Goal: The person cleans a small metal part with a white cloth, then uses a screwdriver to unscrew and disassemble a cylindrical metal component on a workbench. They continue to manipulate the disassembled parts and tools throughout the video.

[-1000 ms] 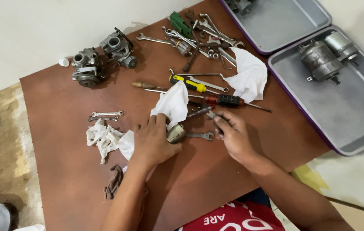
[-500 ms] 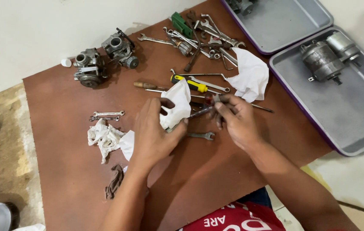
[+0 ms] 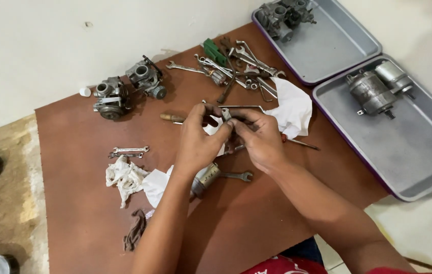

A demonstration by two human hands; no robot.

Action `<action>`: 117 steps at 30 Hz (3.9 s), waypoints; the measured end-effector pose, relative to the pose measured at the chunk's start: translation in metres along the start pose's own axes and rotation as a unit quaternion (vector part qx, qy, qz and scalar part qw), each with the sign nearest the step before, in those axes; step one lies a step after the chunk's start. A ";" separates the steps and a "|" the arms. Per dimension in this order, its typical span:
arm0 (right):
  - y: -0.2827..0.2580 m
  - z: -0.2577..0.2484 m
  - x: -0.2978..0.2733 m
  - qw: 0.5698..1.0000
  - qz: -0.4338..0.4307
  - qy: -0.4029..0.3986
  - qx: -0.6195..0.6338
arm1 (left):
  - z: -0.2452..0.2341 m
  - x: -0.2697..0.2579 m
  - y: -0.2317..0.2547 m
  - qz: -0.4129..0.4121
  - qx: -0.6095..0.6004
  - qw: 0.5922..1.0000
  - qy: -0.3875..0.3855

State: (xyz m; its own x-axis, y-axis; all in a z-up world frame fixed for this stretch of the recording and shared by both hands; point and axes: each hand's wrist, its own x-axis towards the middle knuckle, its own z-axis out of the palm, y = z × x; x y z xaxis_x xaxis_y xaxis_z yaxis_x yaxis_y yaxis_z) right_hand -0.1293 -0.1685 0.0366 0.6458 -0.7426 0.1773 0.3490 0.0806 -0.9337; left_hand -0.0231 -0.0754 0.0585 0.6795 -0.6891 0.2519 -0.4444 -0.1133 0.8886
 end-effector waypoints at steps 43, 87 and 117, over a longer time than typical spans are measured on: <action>-0.010 0.020 0.038 0.992 -0.035 -0.123 -0.010 | -0.027 0.027 -0.031 -0.055 -0.231 0.970 0.049; 0.060 -0.042 0.034 0.651 -0.027 -0.289 -0.702 | -0.039 0.026 -0.024 -0.015 -0.097 0.987 0.130; -0.004 -0.011 0.067 0.990 -0.057 -0.124 -0.019 | -0.016 0.023 -0.015 0.153 0.213 0.948 0.182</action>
State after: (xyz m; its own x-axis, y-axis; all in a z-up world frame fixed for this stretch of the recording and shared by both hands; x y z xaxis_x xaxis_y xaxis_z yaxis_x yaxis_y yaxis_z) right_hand -0.0951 -0.2258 0.0490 0.7522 -0.5587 0.3492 0.4066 -0.0235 -0.9133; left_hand 0.0086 -0.0780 0.0570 0.6024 -0.4523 0.6576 -0.7961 -0.2804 0.5363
